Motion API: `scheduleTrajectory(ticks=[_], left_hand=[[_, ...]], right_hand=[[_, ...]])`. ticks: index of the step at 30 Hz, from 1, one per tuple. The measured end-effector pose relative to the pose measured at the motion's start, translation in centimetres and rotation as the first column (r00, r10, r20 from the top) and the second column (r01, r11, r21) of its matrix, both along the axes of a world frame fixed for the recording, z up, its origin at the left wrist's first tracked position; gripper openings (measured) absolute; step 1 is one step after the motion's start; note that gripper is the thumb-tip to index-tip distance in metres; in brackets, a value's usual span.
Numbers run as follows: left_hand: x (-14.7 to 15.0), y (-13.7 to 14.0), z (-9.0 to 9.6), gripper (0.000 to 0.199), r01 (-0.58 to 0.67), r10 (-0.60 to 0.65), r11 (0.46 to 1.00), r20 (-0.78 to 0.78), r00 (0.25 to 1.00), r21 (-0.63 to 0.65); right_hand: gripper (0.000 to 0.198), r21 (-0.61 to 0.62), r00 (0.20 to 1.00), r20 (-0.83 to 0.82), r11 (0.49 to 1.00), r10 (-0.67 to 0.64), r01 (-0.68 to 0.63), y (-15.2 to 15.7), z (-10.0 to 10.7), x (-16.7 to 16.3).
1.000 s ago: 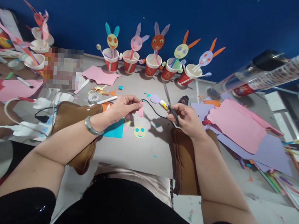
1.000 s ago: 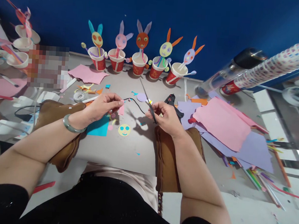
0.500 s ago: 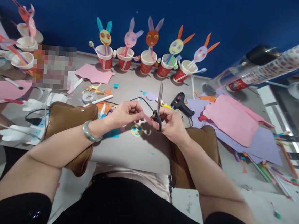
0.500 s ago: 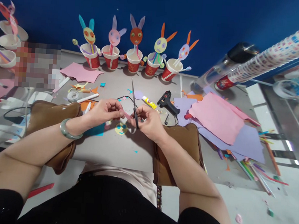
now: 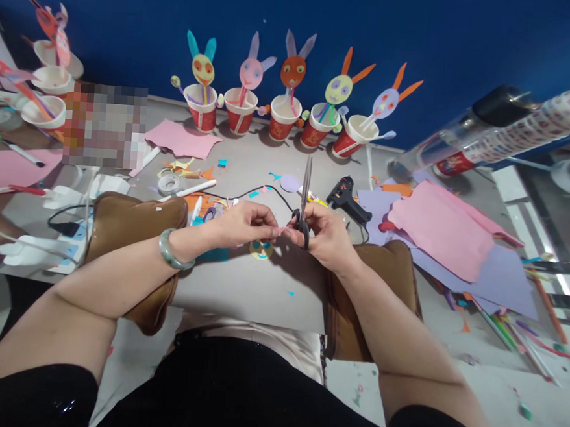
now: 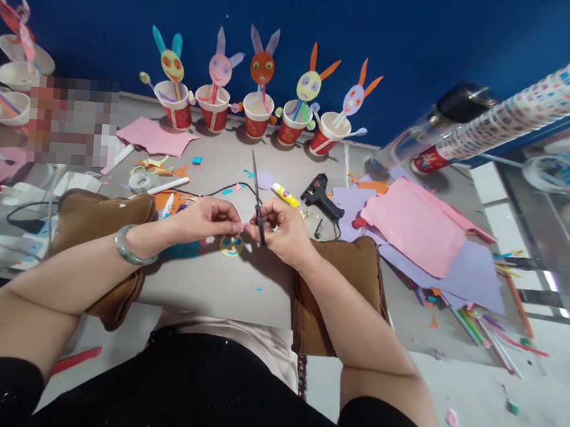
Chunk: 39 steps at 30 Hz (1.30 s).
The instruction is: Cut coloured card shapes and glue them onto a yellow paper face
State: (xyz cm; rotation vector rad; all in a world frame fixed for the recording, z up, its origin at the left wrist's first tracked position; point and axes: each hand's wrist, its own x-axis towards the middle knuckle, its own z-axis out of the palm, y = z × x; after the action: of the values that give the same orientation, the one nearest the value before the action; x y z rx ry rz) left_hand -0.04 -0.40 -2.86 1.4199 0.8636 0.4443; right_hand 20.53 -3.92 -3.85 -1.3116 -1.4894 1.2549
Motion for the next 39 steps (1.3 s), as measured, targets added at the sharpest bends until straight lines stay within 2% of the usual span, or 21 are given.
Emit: scheduleTrajectory(ticks=[2, 5, 10, 15, 19, 27, 39], left_hand=[[-0.1, 0.0, 0.2, 0.023, -0.032, 0.032, 0.999, 0.001, 0.999, -0.010], [-0.3, 0.4, 0.2, 0.025, -0.151, 0.152, 0.988, 0.058, 0.987, -0.025], [-1.1, 1.4, -0.7, 0.030, -0.333, 0.331, 0.943, 0.161, 0.930, -0.015], [-1.4, 1.4, -0.9, 0.029, -0.417, 0.415, 0.908, 0.227, 0.881, -0.041], [-1.3, 1.3, -0.7, 0.029, -0.433, 0.434, 0.899, 0.241, 0.868, -0.059], [-1.5, 1.6, -1.5, 0.022, -0.371, 0.379, 0.925, 0.206, 0.902, -0.079], [-1.5, 1.6, -1.1, 0.023, -0.360, 0.375, 0.926, 0.177, 0.910, -0.111]], right_hand=[[0.056, 0.023, 1.000, -0.014, 1.000, -0.006, 0.006, 0.0, 0.1, -0.1], [0.055, 0.044, 1.000, 0.018, 0.999, -0.012, 0.011, 0.0, 0.4, -0.1], [0.058, -0.059, 0.984, 0.156, 0.995, 0.085, -0.077, 0.1, 0.5, 0.2], [0.058, -0.138, 0.952, 0.263, 0.982, 0.158, -0.125, 0.0, 0.2, 0.3], [0.059, -0.164, 0.956, 0.249, 0.980, 0.153, -0.114, -0.1, 0.4, 0.0], [0.058, -0.209, 0.971, 0.176, 0.970, 0.162, -0.124, -0.2, 0.5, -0.2], [0.056, -0.254, 0.981, 0.126, 0.961, 0.148, -0.113, -0.4, 0.6, -0.4]])
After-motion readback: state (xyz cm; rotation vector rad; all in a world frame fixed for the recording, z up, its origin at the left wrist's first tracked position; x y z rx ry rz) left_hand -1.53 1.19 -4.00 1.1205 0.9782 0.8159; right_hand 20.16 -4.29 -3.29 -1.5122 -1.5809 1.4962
